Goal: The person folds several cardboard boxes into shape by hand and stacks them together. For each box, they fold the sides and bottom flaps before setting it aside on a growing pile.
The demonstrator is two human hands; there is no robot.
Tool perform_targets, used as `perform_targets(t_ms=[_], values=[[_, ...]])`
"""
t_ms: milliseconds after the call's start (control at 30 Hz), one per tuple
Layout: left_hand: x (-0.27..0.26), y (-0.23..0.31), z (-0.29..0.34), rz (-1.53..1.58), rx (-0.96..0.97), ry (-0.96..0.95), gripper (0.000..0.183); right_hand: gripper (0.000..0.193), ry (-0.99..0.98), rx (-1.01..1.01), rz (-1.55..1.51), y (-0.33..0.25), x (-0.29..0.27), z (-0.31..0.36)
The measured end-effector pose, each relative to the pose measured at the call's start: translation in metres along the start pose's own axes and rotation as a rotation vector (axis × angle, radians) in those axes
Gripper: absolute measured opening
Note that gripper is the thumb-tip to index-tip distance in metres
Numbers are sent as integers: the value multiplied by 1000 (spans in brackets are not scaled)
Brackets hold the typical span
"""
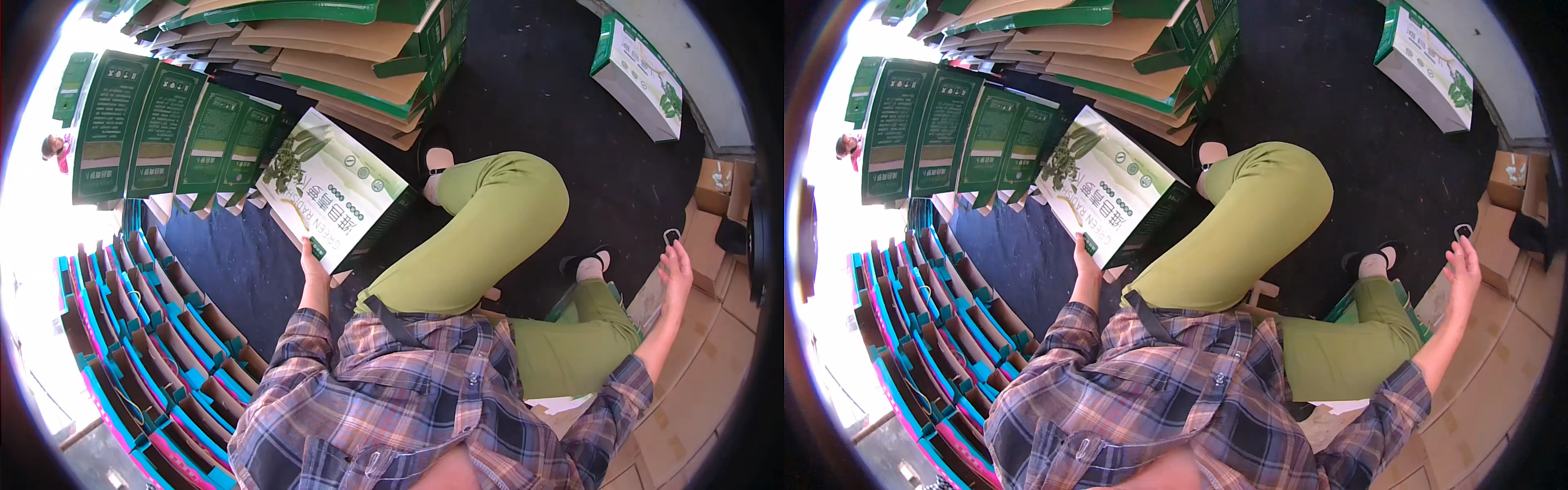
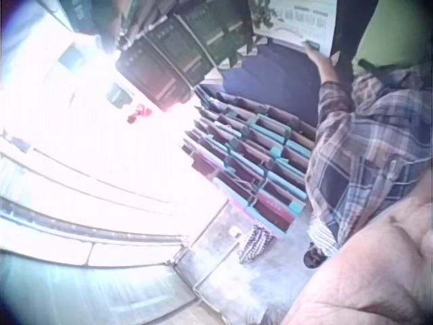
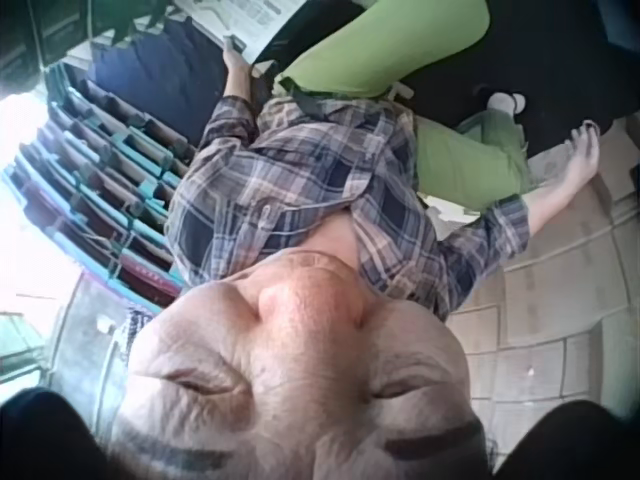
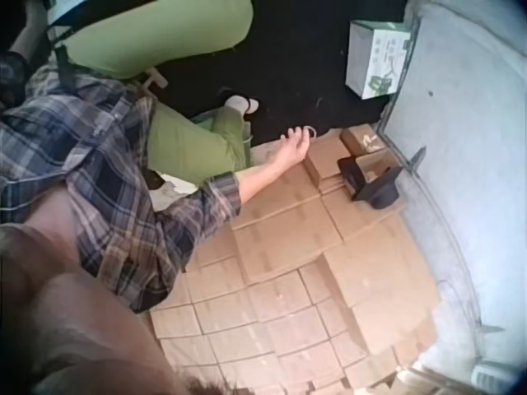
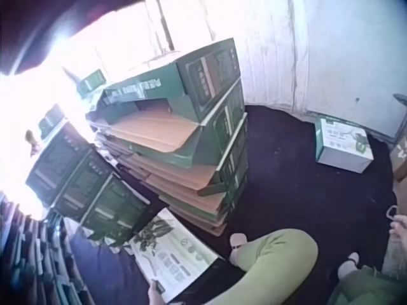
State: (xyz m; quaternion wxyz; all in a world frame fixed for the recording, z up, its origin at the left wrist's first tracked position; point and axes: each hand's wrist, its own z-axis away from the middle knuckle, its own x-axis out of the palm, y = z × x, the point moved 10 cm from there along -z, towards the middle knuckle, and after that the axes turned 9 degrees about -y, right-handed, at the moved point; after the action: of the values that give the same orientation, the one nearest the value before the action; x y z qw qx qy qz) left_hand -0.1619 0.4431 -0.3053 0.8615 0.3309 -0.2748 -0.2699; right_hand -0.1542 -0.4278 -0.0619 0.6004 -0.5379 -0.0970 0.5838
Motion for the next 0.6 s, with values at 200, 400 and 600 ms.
perform_targets(t_ms=[200, 400, 600], values=[[-14, 4, -43, 96, 25, 36, 50, 46, -9, 56, 11, 24, -6, -2], [3, -19, -65, 78, 46, 168, 55, 47, 60, 122, 72, 34, -33, 26], [-32, -27, -94, 13, 122, 167, 63, 46, 140, 238, 34, 87, -59, 61]])
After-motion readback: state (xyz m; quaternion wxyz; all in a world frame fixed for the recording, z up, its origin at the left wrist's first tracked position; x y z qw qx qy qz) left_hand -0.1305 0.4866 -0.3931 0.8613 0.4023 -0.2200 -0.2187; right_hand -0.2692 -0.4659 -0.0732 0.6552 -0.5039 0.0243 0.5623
